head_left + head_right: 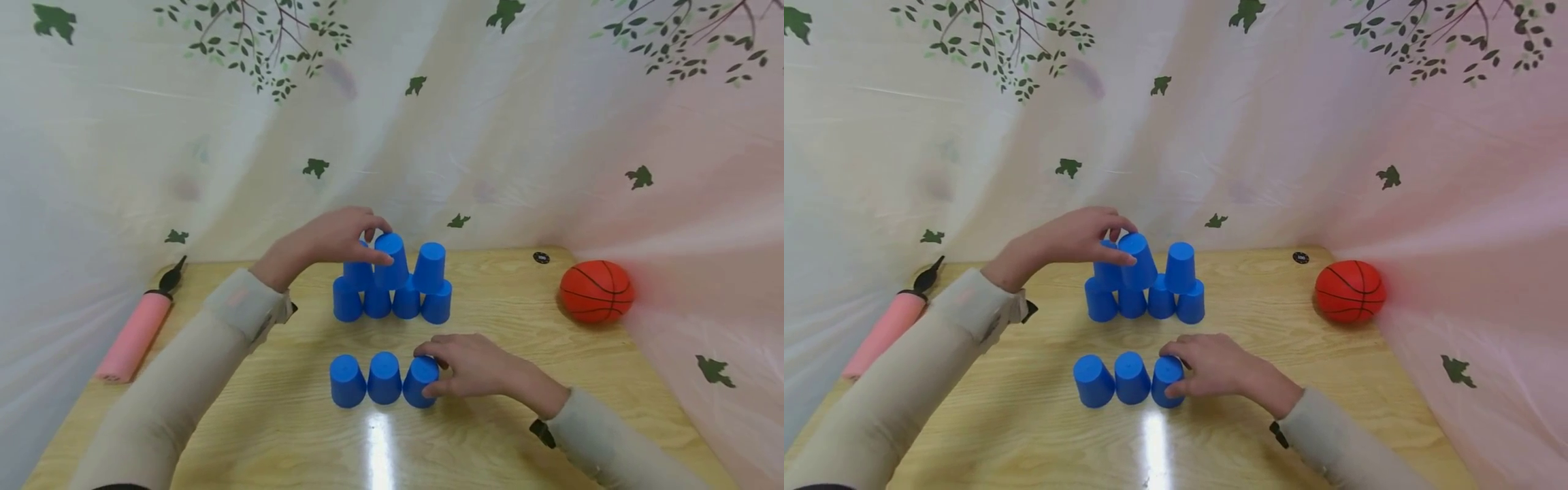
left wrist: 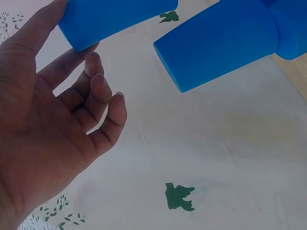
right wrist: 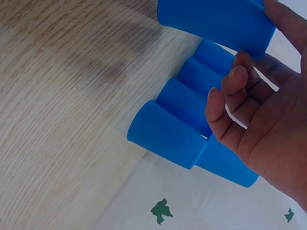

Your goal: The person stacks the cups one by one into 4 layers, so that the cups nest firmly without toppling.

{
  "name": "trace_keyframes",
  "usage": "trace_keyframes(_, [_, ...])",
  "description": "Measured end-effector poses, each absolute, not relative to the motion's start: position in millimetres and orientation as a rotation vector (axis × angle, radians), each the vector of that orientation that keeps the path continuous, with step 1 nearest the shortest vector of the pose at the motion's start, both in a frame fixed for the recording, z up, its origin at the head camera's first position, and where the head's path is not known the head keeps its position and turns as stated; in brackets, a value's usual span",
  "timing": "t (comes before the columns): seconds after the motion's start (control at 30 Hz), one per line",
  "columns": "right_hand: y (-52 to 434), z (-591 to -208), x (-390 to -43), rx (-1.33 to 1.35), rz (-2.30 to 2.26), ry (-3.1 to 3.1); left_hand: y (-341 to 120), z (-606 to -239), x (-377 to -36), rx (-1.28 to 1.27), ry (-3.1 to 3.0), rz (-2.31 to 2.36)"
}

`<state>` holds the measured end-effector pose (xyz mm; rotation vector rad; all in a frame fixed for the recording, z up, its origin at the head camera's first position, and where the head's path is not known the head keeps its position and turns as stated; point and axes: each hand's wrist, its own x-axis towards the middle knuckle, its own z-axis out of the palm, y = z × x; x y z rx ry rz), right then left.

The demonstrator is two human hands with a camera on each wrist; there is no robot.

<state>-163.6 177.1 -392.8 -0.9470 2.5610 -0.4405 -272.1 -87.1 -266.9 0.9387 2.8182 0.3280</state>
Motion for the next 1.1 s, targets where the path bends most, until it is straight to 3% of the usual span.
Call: trace_keyframes(1.1, [180,-393,-164,-0.946,-0.432,2.561,-64,-287,-302,0.922,2.850,0.141])
